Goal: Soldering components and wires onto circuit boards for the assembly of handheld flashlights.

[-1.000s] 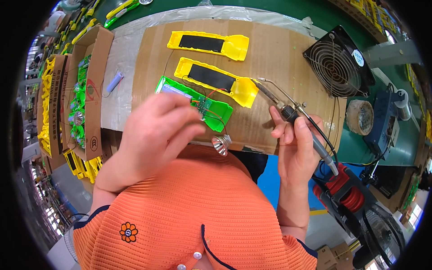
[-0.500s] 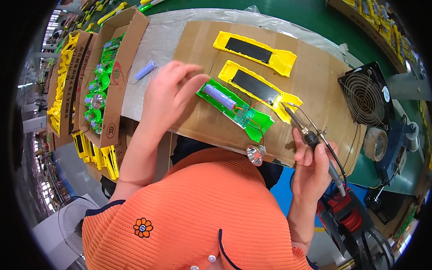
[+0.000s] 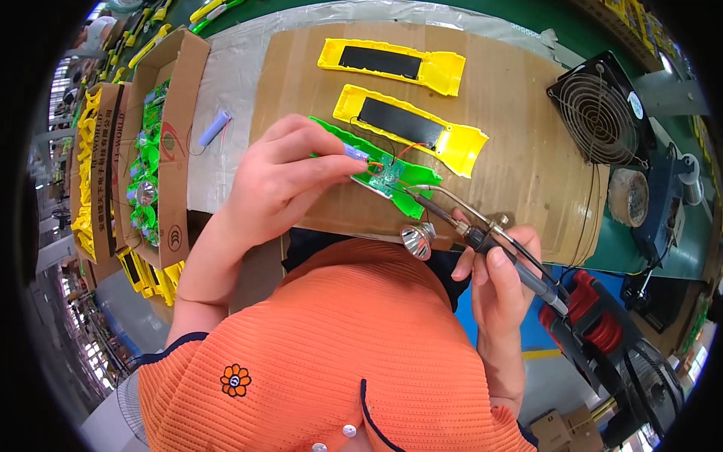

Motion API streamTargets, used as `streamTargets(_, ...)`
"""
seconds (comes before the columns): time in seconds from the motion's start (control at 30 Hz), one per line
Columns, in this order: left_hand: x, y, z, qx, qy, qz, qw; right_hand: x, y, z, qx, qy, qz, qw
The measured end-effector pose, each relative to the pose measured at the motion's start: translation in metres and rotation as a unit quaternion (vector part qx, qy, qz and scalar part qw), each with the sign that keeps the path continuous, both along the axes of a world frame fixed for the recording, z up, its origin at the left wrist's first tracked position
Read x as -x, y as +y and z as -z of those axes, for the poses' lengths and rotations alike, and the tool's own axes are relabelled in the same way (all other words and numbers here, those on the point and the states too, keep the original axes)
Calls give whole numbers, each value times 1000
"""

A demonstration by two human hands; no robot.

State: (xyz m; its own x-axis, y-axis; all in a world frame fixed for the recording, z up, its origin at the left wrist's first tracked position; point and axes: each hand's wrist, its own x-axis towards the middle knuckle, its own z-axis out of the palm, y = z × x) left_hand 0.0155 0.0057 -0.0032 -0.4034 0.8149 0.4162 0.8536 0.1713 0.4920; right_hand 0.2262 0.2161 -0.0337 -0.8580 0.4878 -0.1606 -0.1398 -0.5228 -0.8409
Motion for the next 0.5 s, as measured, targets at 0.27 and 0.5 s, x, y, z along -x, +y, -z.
streamTargets(0.27, 12, 11, 4, 51, -21, 114, 992, 7, -7, -2, -24, -15, -3, 1000)
streamTargets(0.5, 12, 24, -6, 118, 23, 131, 984, 6, -6, -5, -39, -41, -12, 998)
